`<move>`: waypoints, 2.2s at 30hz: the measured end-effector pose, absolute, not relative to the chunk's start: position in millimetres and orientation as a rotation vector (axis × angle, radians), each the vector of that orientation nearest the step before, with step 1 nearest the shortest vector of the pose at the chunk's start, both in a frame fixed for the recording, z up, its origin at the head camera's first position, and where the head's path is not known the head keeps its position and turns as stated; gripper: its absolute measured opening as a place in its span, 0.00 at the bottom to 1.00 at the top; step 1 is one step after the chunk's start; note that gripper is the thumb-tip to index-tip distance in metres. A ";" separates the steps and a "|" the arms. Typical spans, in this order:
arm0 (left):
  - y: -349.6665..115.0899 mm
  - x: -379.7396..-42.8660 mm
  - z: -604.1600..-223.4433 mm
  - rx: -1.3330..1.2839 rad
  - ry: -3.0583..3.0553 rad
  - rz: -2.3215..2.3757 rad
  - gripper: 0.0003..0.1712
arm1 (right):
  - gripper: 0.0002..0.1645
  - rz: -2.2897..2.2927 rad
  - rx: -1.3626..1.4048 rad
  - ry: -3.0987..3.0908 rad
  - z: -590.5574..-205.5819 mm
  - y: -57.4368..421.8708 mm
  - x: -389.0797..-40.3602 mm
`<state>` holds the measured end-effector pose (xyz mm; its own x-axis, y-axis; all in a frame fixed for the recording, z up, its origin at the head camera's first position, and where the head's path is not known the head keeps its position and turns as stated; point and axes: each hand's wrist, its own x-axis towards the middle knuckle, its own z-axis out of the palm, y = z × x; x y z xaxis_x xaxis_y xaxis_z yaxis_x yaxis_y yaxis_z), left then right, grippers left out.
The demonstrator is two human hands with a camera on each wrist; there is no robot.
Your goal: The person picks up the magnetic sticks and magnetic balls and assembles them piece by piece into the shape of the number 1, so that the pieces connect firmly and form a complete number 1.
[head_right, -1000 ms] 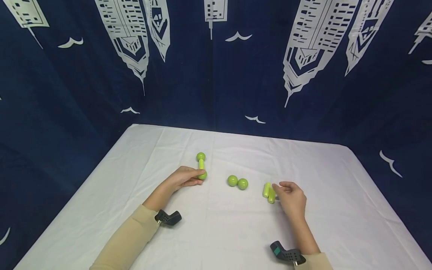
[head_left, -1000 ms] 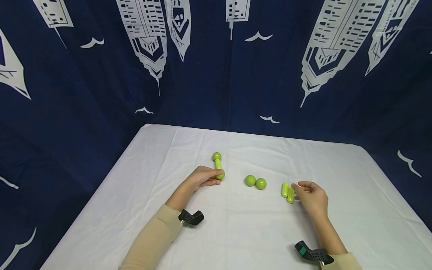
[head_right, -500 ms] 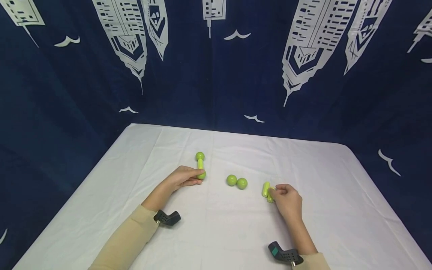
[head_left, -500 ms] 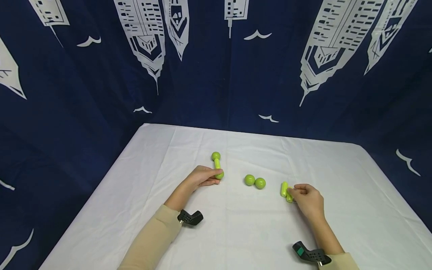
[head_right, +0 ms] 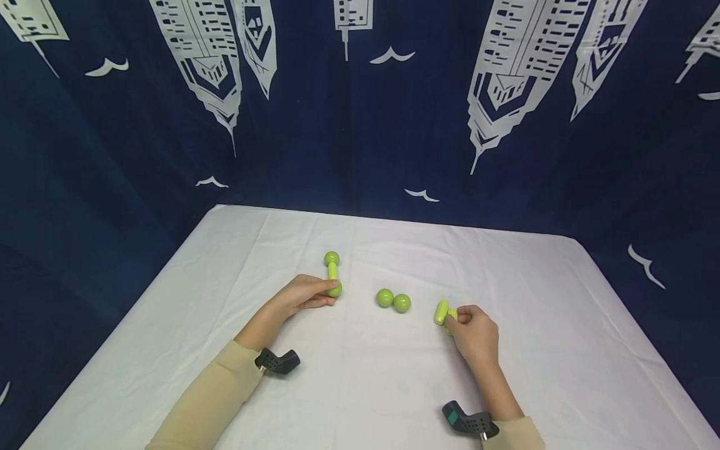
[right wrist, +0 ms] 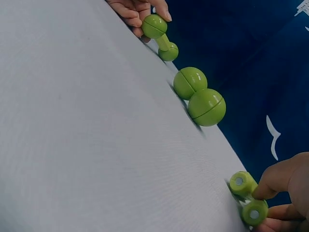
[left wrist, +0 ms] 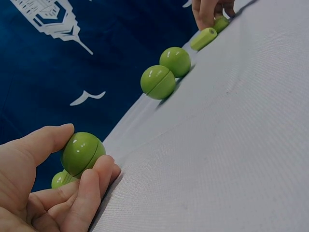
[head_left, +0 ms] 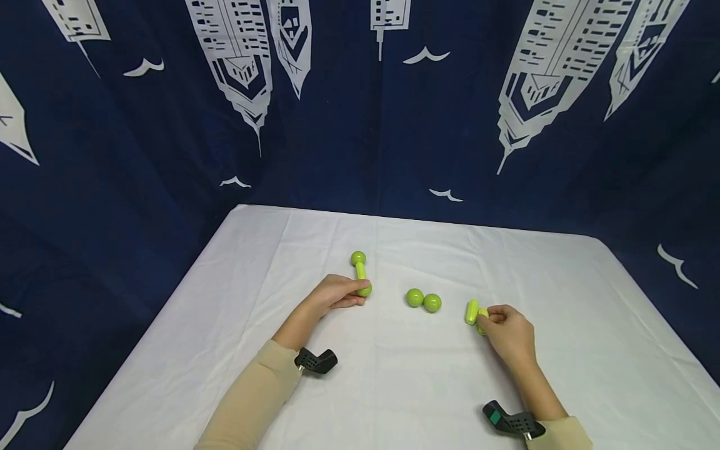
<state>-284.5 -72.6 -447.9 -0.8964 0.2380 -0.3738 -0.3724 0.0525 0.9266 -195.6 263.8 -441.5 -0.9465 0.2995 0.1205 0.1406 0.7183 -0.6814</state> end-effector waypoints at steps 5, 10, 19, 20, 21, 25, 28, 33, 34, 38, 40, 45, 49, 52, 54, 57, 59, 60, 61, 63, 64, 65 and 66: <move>-72.5 -284.6 -447.2 -0.144 1.914 1.891 0.24 | 0.20 0.927 -0.357 -2.683 -443.8 263.3 -194.6; -72.3 -284.0 -446.1 -0.140 1.910 1.888 0.25 | 0.18 0.866 -0.357 -2.683 -444.8 263.8 -193.4; -72.6 -283.8 -447.0 -0.146 1.917 1.883 0.24 | 0.19 0.863 -0.396 -2.667 -443.7 264.4 -193.5; -72.6 -283.9 -447.1 -0.149 1.915 1.883 0.24 | 0.19 0.870 -0.406 -2.658 -443.4 264.4 -193.5; -72.7 -284.2 -447.6 -0.148 1.914 1.884 0.24 | 0.19 0.881 -0.416 -2.647 -443.2 264.3 -193.5; -72.5 -283.8 -447.3 -0.147 1.920 1.879 0.23 | 0.18 0.934 -0.444 -2.587 -441.9 264.1 -193.8; -72.2 -283.1 -446.1 -0.142 1.923 1.878 0.23 | 0.17 0.997 -0.463 -2.544 -439.5 263.3 -193.8; -72.7 -283.8 -446.5 -0.135 1.912 1.879 0.22 | 0.17 1.109 -0.503 -2.499 -432.3 260.1 -192.2; -72.8 -283.8 -446.6 -0.136 1.910 1.879 0.22 | 0.17 1.130 -0.512 -2.492 -430.8 259.3 -191.8; -73.0 -283.3 -446.6 -0.135 1.910 1.876 0.22 | 0.18 1.214 -0.543 -2.463 -425.9 256.0 -190.5; -72.9 -283.1 -446.8 -0.132 1.910 1.876 0.22 | 0.19 1.255 -0.560 -2.446 -424.4 254.7 -190.3; -72.4 -280.2 -443.6 -0.127 1.912 1.882 0.21 | 0.20 1.370 -0.577 -2.412 -421.5 252.7 -189.7; -71.6 -279.4 -442.7 -0.133 1.917 1.887 0.21 | 0.21 1.509 -0.564 -2.383 -418.4 251.4 -188.4; -71.7 -281.1 -445.7 -0.127 1.918 1.888 0.22 | 0.21 1.597 -0.559 -2.360 -416.7 250.1 -188.6; -71.8 -280.9 -445.6 -0.125 1.919 1.887 0.22 | 0.21 1.639 -0.562 -2.352 -415.7 248.7 -188.6; -72.1 -281.6 -446.7 -0.126 1.919 1.886 0.22 | 0.22 1.697 -0.560 -2.349 -414.7 246.6 -188.2; -72.2 -282.3 -447.4 -0.129 1.915 1.889 0.22 | 0.23 1.737 -0.551 -2.347 -414.2 244.7 -187.5; -72.3 -282.8 -448.0 -0.131 1.912 1.891 0.22 | 0.23 1.755 -0.542 -2.344 -414.3 243.7 -187.2; -72.4 -283.0 -448.2 -0.133 1.910 1.893 0.21 | 0.23 1.769 -0.529 -2.344 -414.7 242.9 -187.0; -72.5 -283.1 -448.3 -0.136 1.907 1.896 0.21 | 0.23 1.791 -0.510 -2.350 -415.2 241.0 -186.5; -72.5 -283.2 -448.4 -0.138 1.906 1.898 0.22 | 0.24 1.801 -0.502 -2.352 -415.3 239.8 -186.1; -72.5 -283.0 -448.4 -0.140 1.906 1.898 0.22 | 0.24 1.808 -0.493 -2.359 -415.5 238.8 -185.8; -72.6 -283.0 -448.5 -0.141 1.905 1.898 0.22 | 0.24 1.818 -0.484 -2.364 -415.7 237.8 -185.6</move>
<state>-283.0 -72.6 -448.5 -0.8959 0.2351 -0.3769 -0.3760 0.0505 0.9253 -185.6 237.8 -415.7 -0.9416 0.3221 -0.0984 0.1778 0.2275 -0.9574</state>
